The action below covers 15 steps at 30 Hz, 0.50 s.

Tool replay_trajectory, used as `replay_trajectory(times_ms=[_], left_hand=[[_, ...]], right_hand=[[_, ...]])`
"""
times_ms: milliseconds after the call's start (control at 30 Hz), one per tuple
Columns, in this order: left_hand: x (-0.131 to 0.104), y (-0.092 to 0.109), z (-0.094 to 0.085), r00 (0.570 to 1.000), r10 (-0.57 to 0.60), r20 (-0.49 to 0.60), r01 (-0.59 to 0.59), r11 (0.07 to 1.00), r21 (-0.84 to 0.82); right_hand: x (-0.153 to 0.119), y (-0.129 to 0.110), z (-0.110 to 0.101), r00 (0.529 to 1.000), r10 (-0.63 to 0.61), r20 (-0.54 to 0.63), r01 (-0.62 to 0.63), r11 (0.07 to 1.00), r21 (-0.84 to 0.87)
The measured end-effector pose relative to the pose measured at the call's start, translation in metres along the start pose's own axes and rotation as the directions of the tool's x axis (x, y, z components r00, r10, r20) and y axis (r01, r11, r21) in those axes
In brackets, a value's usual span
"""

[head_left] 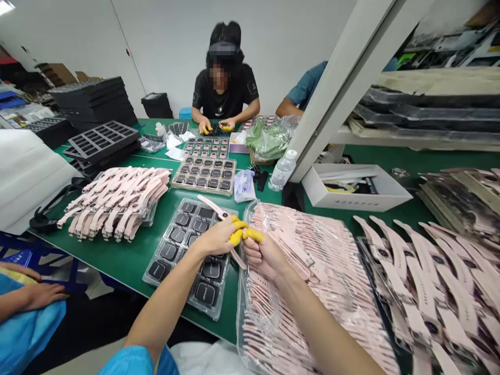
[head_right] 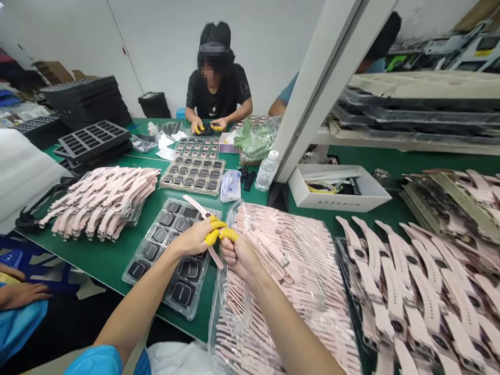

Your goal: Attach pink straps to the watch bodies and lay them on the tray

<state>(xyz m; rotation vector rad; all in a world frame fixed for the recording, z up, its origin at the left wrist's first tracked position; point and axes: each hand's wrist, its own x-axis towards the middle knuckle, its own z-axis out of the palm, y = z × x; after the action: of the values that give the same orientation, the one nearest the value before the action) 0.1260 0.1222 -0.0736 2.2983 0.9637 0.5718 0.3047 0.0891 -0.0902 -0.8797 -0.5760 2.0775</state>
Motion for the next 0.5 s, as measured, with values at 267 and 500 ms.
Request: replay_trajectory(times_ms=[267,500], left_hand=[[-0.0023,0.0033,-0.0006,0.998,-0.017,0.061,0.005,0.984,0.180],[0.0007,-0.0034,-0.0011,0.999,-0.019,-0.041,0.011,0.985,-0.172]], right_hand=[[0.0011,0.0028,-0.0003,0.994,0.032,-0.107,-0.038,0.998,-0.057],[-0.0059,-0.0040,0.0083,0.994,-0.091,-0.052,0.084,0.988,-0.127]])
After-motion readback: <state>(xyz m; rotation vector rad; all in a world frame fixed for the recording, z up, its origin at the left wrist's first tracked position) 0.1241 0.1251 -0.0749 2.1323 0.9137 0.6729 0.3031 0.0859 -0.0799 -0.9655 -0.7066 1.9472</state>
